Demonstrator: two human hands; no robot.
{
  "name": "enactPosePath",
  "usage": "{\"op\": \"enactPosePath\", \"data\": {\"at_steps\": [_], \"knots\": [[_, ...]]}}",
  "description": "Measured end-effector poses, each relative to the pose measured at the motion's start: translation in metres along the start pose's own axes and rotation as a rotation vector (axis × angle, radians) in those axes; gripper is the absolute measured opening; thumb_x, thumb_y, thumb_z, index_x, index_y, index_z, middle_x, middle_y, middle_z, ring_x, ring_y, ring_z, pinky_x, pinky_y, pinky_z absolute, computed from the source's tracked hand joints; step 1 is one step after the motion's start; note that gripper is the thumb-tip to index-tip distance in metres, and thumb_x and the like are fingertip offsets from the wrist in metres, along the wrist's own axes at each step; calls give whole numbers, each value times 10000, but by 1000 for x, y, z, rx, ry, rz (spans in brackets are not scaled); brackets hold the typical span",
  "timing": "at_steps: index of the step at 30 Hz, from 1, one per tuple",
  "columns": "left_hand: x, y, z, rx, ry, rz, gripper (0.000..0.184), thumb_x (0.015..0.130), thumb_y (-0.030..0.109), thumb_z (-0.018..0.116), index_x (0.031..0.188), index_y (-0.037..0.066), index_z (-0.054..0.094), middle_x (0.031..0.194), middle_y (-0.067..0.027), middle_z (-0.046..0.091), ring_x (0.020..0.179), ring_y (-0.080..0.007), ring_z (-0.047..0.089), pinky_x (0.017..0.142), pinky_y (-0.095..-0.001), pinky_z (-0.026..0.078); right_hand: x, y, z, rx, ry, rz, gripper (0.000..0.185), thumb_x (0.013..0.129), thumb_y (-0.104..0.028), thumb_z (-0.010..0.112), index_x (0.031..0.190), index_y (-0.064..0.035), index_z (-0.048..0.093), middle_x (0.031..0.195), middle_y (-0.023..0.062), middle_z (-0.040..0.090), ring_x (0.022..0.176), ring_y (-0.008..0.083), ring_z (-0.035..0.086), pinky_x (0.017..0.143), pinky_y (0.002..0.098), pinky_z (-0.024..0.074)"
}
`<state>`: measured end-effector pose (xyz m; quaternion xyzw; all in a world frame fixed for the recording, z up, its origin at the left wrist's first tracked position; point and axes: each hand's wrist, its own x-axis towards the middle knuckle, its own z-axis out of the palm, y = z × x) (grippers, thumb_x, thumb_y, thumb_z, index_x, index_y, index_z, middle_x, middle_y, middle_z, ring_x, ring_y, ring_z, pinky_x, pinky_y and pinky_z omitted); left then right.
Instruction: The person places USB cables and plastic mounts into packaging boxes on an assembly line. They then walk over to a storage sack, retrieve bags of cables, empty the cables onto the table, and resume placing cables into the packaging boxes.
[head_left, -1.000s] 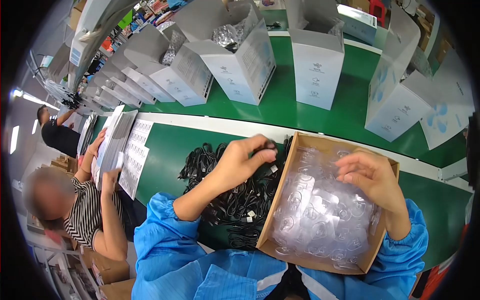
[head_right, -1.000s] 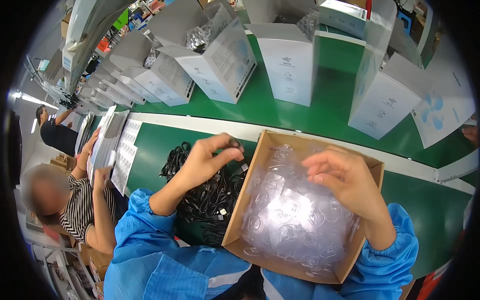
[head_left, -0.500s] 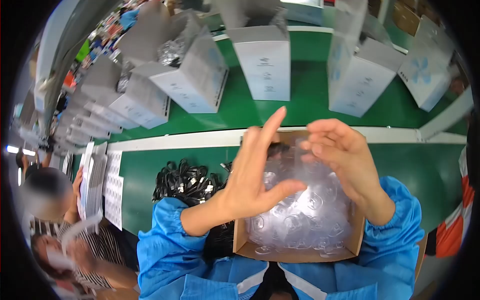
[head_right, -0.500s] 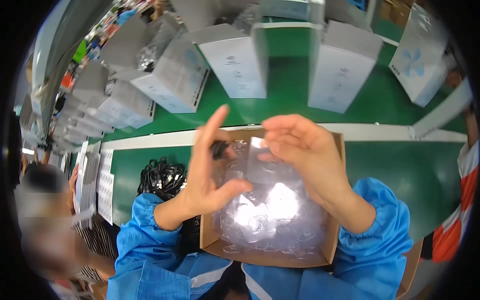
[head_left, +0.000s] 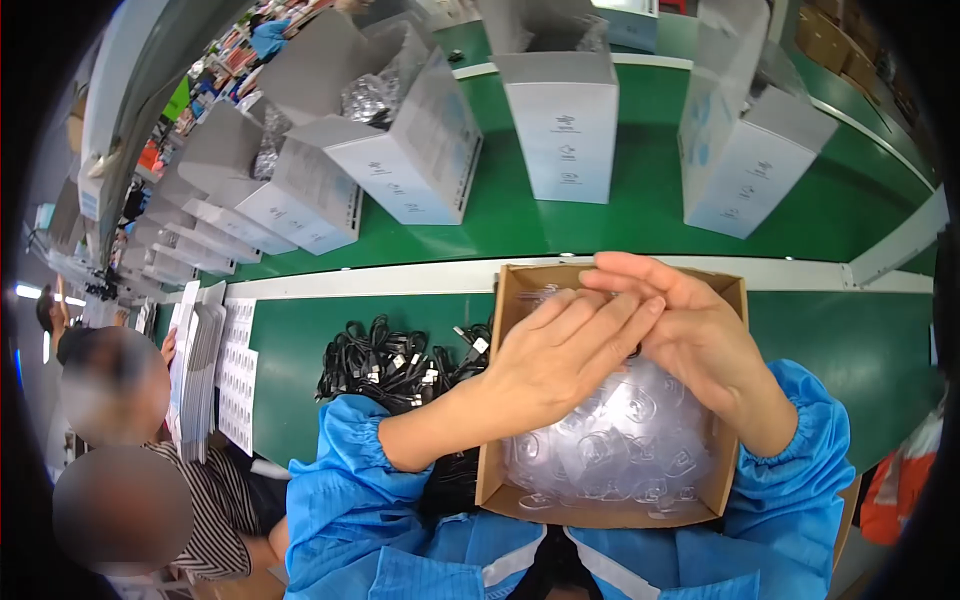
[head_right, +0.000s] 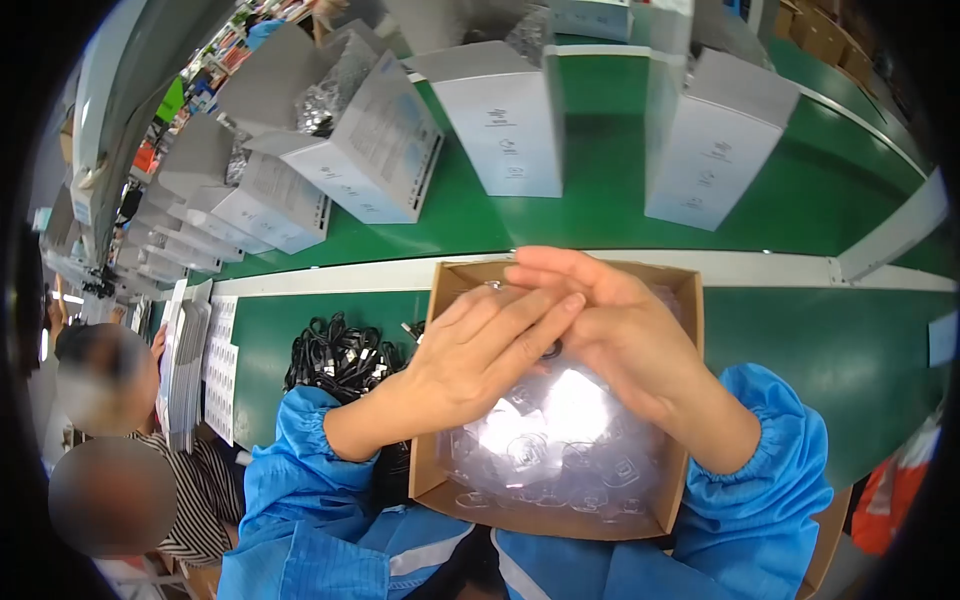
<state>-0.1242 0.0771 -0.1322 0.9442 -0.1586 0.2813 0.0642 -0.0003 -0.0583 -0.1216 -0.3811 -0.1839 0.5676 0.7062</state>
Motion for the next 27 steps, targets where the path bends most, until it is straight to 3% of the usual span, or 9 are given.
{"op": "enactPosePath", "data": {"at_steps": [4, 11, 15, 17, 20, 27], "knots": [[-5, -3, -2, -37, 29, -26, 528, 689, 98, 617, 1193, -34, 534, 1118, -145, 571, 990, -263, 568, 809, -350, 480, 4, 1, 7, 22, -18, 27, 671, 711, 78, 413, 1373, 15, 325, 1380, 180, 398, 1253, 265, 424, 1021, 370, 375], [-16, -6, -5, -99, 82, -67, 507, 671, 62, 622, 1161, -41, 539, 1106, -130, 586, 982, -276, 585, 795, -349, 493, 5, -4, 26, -43, -31, 59, 676, 714, 57, 460, 1375, 14, 324, 1379, 166, 395, 1231, 246, 438, 1021, 366, 372], [-20, -11, -6, -317, 87, -178, 467, 687, 40, 627, 1144, -26, 555, 1107, -128, 592, 974, -272, 586, 786, -347, 494, 7, -1, 26, -87, -11, 28, 694, 693, 68, 458, 1374, 8, 338, 1366, 160, 412, 1220, 242, 448, 1008, 359, 380], [-19, -14, -11, -314, 180, -154, 420, 703, 26, 628, 1116, -25, 572, 1107, -125, 595, 986, -276, 578, 800, -351, 485, 9, 1, 24, -109, -13, 10, 698, 687, 72, 457, 1372, 6, 344, 1360, 158, 419, 1216, 241, 453, 1001, 356, 384], [-20, -21, -16, -342, 228, -145, 385, 716, 14, 628, 1097, -19, 587, 1110, -126, 595, 1006, -283, 568, 822, -361, 475, 12, 5, 21, -65, -158, -54, 640, 741, 72, 499, 1363, 7, 360, 1332, 153, 448, 1196, 214, 466, 977, 342, 400], [-27, -23, -16, -451, 287, -194, 385, 718, -6, 624, 1102, 18, 611, 1093, -128, 600, 1046, -307, 544, 873, -385, 446, 15, 11, 37, -312, -104, -198, 553, 800, 38, 555, 1329, 16, 395, 1261, 149, 500, 1152, 212, 504, 949, 319, 434]]}}
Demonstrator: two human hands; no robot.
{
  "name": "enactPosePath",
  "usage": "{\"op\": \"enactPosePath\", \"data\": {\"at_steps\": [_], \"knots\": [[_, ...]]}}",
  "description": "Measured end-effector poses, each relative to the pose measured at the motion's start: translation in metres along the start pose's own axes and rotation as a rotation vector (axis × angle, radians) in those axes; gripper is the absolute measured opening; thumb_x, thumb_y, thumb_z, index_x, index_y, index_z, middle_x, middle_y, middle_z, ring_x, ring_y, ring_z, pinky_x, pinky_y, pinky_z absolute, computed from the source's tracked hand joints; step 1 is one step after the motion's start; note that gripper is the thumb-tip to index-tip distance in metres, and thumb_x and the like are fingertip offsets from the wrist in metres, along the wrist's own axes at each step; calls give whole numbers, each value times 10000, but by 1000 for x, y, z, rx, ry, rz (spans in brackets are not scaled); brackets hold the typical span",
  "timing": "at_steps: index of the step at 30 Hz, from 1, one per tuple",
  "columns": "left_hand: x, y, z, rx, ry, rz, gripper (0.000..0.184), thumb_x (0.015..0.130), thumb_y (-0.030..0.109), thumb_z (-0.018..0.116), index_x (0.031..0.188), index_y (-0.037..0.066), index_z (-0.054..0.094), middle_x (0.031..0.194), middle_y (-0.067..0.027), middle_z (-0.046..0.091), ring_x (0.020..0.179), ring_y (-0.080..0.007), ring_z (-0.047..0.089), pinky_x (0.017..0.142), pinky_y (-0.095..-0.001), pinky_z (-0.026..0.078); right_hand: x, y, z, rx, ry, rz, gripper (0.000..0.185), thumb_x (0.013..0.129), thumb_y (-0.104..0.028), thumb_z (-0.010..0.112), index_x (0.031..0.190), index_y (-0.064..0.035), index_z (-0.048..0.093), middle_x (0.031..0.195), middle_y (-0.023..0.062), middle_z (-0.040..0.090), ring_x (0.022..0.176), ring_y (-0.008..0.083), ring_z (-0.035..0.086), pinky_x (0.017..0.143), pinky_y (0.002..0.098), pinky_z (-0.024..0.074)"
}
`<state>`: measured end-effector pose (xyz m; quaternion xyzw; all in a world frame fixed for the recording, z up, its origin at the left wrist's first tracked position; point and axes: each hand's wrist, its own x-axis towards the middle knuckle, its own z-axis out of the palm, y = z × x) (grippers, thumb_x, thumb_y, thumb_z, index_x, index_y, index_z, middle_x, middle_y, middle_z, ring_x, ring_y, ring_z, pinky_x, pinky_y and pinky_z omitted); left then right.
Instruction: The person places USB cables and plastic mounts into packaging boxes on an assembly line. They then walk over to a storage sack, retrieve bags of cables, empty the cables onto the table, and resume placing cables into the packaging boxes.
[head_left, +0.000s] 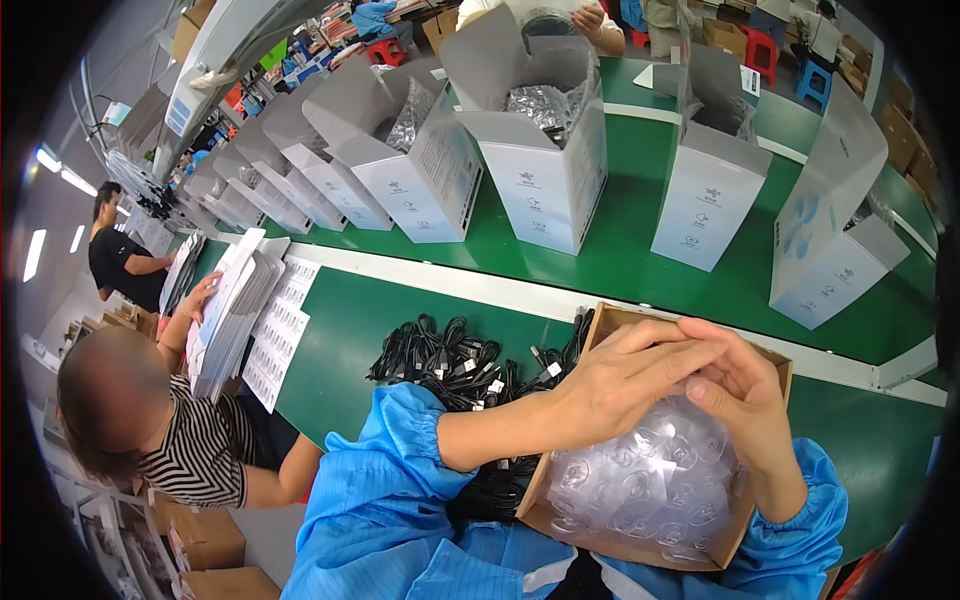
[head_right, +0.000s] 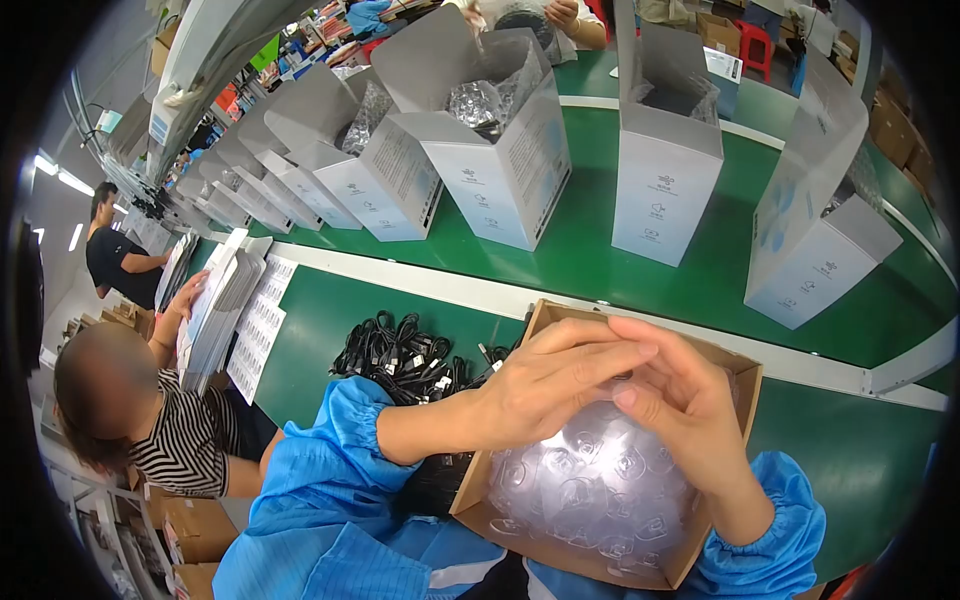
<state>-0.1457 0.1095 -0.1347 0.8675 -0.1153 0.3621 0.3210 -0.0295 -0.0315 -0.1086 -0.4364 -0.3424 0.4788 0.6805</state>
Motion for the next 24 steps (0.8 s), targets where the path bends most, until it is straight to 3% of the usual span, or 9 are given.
{"op": "enactPosePath", "data": {"at_steps": [4, 6, 10, 12, 13, 15, 16, 19, 24], "knots": [[-4, -4, -3, -25, -9, 61, 452, 733, -23, 628, 1180, 34, 587, 1158, -136, 567, 1042, -288, 546, 889, -374, 453, -2, 2, 9, -167, 47, -84, 499, 839, 16, 592, 1307, 21, 419, 1213, 146, 535, 1123, 212, 529, 930, 303, 457], [-5, -3, -5, -157, 53, -7, 468, 752, -41, 623, 1211, 30, 569, 1206, -138, 531, 1031, -272, 552, 900, -353, 459, -1, 5, 12, -210, 59, -104, 486, 849, 10, 601, 1301, 23, 424, 1201, 145, 544, 1115, 211, 535, 926, 300, 463], [-4, -3, -11, -210, 57, -43, 536, 776, -68, 609, 1290, 38, 498, 1255, -143, 484, 1034, -247, 549, 910, -327, 466, -1, 15, 12, -310, 168, -174, 372, 835, 1, 625, 1191, 31, 524, 1106, 140, 590, 998, 191, 600, 824, 273, 504], [-5, -2, -14, -204, 44, -43, 568, 783, -77, 603, 1321, 43, 466, 1268, -145, 470, 1038, -238, 546, 912, -319, 469, -2, 15, 6, -579, 127, -283, 281, 827, 2, 631, 1102, 23, 577, 1038, 129, 609, 891, 170, 622, 738, 255, 510], [-6, -2, -16, -325, 31, -159, 597, 792, -79, 595, 1348, 49, 421, 1266, -144, 474, 1041, -234, 540, 904, -314, 472, -2, 15, 6, -715, 106, -337, 237, 823, 2, 634, 1057, 19, 604, 1003, 123, 618, 838, 159, 633, 694, 245, 513], [-7, -1, -20, -569, 5, -392, 660, 810, -83, 578, 1404, 60, 329, 1262, -141, 481, 1045, -226, 529, 887, -305, 477, -1, 15, 12, -690, 146, -339, 199, 817, 4, 636, 1015, 18, 612, 970, 114, 618, 791, 150, 628, 663, 239, 505], [-7, -2, -23, -570, 6, -391, 660, 810, -83, 578, 1404, 60, 329, 1262, -141, 481, 1045, -226, 529, 887, -305, 477, 0, 15, 16, -662, 186, -342, 162, 812, 6, 638, 973, 18, 621, 936, 106, 617, 745, 140, 623, 632, 232, 497], [-6, -10, -34, -779, -326, -685, 674, 867, -42, 531, 1445, 68, 203, 1300, -145, 465, 1137, -229, 493, 929, -325, 444, 4, 17, 21, -606, 223, -319, 117, 808, 7, 638, 923, 20, 623, 895, 94, 609, 688, 128, 611, 596, 223, 488], [-16, -31, -28, -1004, -61, -532, 589, 921, 21, 467, 1444, 60, 199, 1353, -154, 431, 1222, -237, 445, 995, -349, 377, 12, 18, 26, -485, 217, -189, 86, 815, 1, 627, 886, 32, 591, 857, 77, 576, 638, 114, 574, 573, 212, 482]]}}
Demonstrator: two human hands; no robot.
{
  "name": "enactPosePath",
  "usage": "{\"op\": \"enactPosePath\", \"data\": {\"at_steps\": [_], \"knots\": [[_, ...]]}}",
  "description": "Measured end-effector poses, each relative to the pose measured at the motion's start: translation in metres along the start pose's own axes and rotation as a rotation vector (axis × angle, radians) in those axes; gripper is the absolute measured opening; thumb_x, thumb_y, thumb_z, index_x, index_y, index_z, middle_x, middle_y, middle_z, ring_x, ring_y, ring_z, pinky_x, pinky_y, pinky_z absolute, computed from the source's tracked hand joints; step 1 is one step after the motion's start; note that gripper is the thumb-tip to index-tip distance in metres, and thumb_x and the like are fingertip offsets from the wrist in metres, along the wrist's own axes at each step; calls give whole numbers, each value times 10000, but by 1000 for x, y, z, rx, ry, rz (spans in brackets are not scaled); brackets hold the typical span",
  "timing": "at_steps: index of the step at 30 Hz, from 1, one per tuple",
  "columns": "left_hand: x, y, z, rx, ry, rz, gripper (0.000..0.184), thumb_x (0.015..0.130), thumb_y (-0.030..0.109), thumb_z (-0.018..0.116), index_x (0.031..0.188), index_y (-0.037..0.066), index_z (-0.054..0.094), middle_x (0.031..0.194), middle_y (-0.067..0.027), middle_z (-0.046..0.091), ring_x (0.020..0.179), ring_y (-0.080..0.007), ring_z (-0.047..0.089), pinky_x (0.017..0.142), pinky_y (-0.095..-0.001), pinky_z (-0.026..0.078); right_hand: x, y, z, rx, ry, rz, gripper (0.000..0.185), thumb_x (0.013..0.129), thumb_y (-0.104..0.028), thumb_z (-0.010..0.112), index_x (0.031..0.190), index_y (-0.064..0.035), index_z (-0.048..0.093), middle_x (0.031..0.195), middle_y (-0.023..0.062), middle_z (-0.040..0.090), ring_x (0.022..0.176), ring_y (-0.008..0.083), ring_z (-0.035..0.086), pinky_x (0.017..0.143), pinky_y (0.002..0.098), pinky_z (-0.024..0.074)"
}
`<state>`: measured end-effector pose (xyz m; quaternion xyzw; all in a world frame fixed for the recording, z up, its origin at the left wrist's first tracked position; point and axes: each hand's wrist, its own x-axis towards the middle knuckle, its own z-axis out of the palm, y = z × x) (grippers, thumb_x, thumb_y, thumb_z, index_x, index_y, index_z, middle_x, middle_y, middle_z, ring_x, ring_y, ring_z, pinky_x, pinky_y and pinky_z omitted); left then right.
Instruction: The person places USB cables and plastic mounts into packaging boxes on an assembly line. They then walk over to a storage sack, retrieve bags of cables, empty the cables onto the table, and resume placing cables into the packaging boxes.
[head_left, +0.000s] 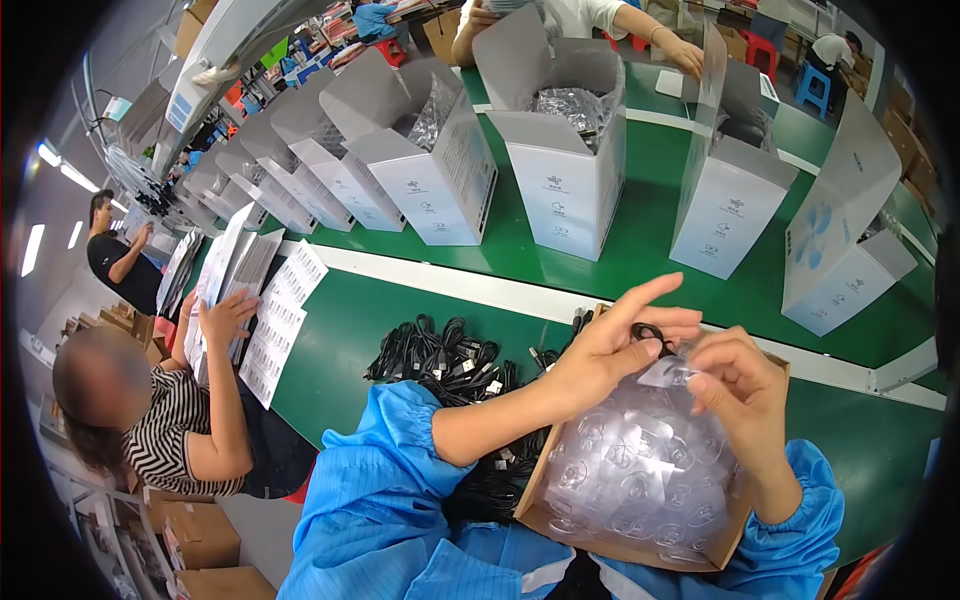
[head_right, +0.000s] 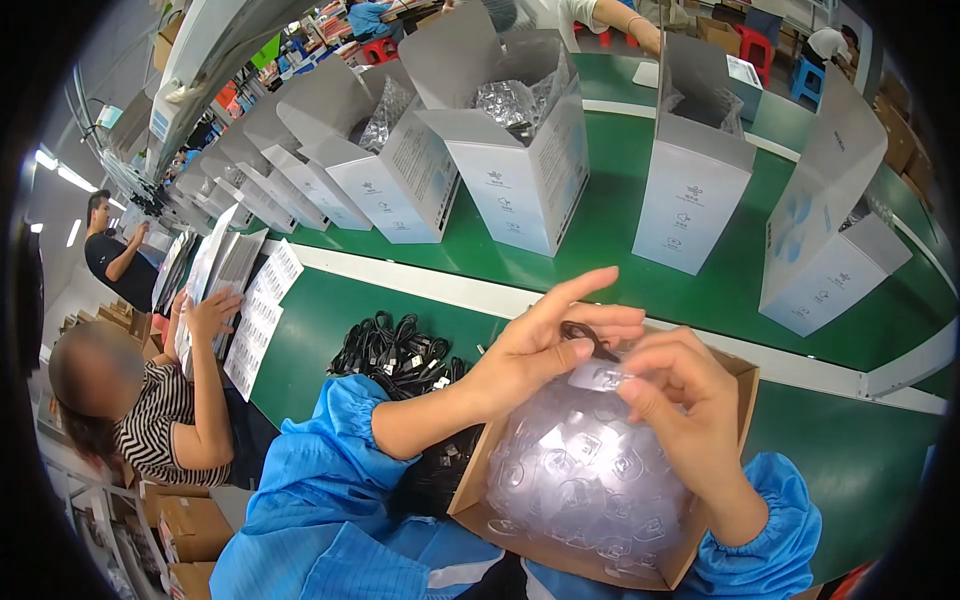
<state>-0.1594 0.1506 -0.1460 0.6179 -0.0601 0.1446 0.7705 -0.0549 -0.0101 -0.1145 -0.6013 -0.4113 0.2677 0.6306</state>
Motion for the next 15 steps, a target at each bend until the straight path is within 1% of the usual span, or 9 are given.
{"op": "enactPosePath", "data": {"at_steps": [2, 3, 5, 7, 8, 11, 12, 14, 15], "knots": [[-3, 4, 6, -51, -14, 8, 559, 942, 75, 449, 1443, 61, 201, 1374, -162, 411, 1261, -245, 408, 1031, -364, 330, 1, 0, 3, 23, -5, 27, 82, 816, 0, 625, 878, 34, 584, 849, 74, 569, 628, 112, 567, 569, 210, 481], [-4, 4, 7, -77, -21, 12, 547, 952, 102, 440, 1442, 61, 202, 1384, -166, 401, 1281, -248, 390, 1049, -371, 307, 1, -1, 4, -39, -4, 18, 88, 804, -3, 637, 875, 22, 592, 877, 80, 582, 624, 117, 580, 568, 217, 484], [-6, 5, 5, -108, -13, 8, 546, 957, 127, 438, 1442, 54, 197, 1394, -169, 388, 1284, -251, 385, 1054, -371, 299, 1, -2, 7, -162, 1, -2, 103, 781, -9, 660, 870, -2, 609, 934, 91, 608, 616, 128, 605, 566, 231, 489], [-7, 6, 3, -168, 5, 4, 552, 968, 178, 435, 1440, 39, 187, 1414, -173, 361, 1291, -257, 376, 1065, -371, 284, -1, 0, 9, -206, -21, -16, 107, 774, -8, 667, 861, -1, 605, 929, 92, 614, 621, 128, 609, 567, 234, 492], [-8, 7, 3, -167, 5, 6, 552, 968, 178, 435, 1440, 39, 187, 1414, -173, 361, 1291, -257, 376, 1065, -371, 284, -2, 1, 11, -250, -45, -30, 112, 767, -6, 673, 852, 0, 601, 924, 92, 620, 627, 128, 612, 568, 238, 496], [-10, 12, 2, -151, -120, -26, 572, 971, 234, 436, 1434, 14, 183, 1420, -172, 351, 1296, -251, 370, 1069, -373, 277, -3, 3, 12, -296, -68, -64, 127, 758, -5, 684, 845, 4, 591, 903, 94, 631, 641, 129, 621, 578, 241, 502], [-11, 13, 5, -149, -118, -24, 572, 971, 234, 436, 1434, 14, 183, 1420, -172, 351, 1296, -251, 370, 1069, -373, 277, -4, 3, 11, -300, -63, -81, 136, 756, -5, 688, 846, 7, 586, 886, 95, 635, 650, 130, 627, 587, 241, 506], [-13, 15, 9, -415, -108, -76, 572, 961, 224, 462, 1419, -6, 208, 1409, -169, 368, 1299, -233, 362, 1062, -370, 288, -4, 3, 13, -303, -59, -101, 145, 754, -4, 692, 846, 10, 581, 869, 96, 639, 658, 131, 632, 596, 241, 509], [-14, 16, 9, -547, -102, -104, 572, 956, 219, 475, 1412, -15, 221, 1403, -168, 376, 1300, -223, 358, 1059, -368, 293, -4, 3, 15, -254, -18, -106, 152, 757, -4, 690, 858, 12, 579, 856, 94, 641, 666, 133, 635, 604, 241, 510]]}}
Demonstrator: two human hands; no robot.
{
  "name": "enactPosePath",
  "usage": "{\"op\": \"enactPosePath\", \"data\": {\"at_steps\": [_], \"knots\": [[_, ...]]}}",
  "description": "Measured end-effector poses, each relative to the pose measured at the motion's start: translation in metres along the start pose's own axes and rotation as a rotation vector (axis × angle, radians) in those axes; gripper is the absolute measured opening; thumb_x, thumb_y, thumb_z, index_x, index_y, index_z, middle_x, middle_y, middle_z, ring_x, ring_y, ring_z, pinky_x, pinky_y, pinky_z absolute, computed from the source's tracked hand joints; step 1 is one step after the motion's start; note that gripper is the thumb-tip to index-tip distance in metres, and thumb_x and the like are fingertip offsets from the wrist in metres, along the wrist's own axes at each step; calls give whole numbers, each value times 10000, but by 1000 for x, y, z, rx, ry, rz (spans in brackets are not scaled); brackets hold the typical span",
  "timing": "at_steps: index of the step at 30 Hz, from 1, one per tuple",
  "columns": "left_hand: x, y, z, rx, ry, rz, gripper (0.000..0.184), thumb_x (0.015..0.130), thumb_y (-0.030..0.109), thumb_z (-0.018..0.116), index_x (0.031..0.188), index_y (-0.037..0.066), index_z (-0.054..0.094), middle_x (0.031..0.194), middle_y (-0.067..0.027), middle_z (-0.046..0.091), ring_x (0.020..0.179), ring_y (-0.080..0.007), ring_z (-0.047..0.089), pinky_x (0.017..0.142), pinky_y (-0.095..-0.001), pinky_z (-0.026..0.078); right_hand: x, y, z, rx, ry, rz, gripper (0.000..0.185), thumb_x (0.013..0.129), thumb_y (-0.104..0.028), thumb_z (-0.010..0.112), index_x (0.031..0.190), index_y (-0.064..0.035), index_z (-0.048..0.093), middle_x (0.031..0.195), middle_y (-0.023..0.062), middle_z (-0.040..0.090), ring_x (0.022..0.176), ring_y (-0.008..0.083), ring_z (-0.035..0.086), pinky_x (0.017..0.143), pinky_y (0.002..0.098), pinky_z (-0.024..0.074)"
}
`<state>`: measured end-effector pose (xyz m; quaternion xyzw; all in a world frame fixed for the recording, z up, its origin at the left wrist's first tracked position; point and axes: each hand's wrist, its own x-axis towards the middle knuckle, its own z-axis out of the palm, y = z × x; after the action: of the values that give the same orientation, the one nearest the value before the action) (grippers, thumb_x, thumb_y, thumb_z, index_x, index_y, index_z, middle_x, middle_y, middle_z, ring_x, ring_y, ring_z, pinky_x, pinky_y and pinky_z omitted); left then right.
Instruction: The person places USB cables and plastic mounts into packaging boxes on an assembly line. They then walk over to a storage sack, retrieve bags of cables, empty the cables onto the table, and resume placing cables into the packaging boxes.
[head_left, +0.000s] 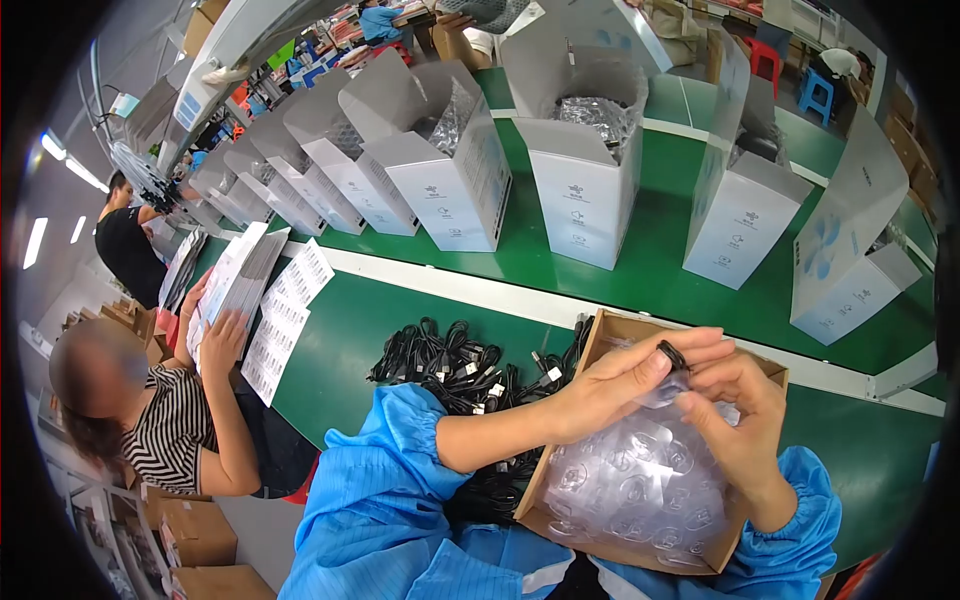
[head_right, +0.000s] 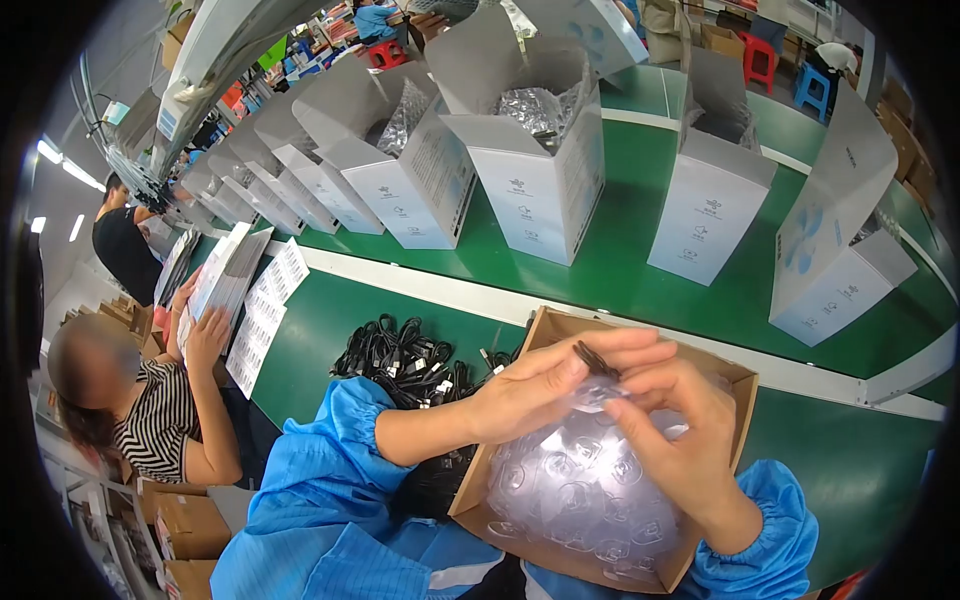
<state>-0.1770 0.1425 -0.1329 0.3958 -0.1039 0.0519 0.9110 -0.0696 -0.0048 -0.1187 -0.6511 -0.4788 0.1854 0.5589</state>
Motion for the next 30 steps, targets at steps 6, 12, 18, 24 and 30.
{"op": "enactPosePath", "data": {"at_steps": [6, 12, 18, 24, 30], "knots": [[-14, 14, 1, 761, 56, 110, 412, 935, 154, 510, 1291, 10, 361, 1286, -170, 484, 1202, -236, 465, 973, -355, 397, 1, -2, 9, 170, 48, 75, 180, 785, -2, 670, 936, 18, 575, 859, 94, 656, 701, 136, 645, 651, 248, 513], [-31, 124, -39, 1097, 445, 793, 146, 972, 162, 415, 1017, 28, 448, 998, -191, 618, 853, -222, 611, 762, -340, 494, 8, -12, 19, 170, 24, 98, 189, 831, -3, 608, 1005, 30, 543, 891, 111, 640, 692, 127, 611, 622, 235, 499], [-81, 300, -136, 1900, 831, 1131, 213, 992, 169, 396, 991, -15, 503, 944, -110, 637, 799, -146, 571, 784, -271, 447, 15, -13, 25, 180, -19, 109, 155, 840, -4, 593, 986, 34, 558, 872, 112, 640, 670, 120, 599, 608, 235, 498], [-108, 320, -157, 1793, 889, 1129, 190, 983, 190, 430, 1000, 9, 484, 932, -96, 630, 866, -161, 612, 809, -268, 458, 18, -9, 27, 192, -65, 133, 125, 850, -5, 577, 968, 38, 572, 854, 113, 640, 649, 113, 588, 594, 236, 497], [-118, 320, -177, 1589, 895, 986, 180, 984, 178, 426, 979, 9, 488, 934, -84, 617, 832, -151, 591, 814, -280, 448, 22, -4, 29, 187, -96, 147, 115, 852, -9, 575, 958, 35, 584, 836, 109, 642, 638, 109, 587, 586, 235, 493]]}}
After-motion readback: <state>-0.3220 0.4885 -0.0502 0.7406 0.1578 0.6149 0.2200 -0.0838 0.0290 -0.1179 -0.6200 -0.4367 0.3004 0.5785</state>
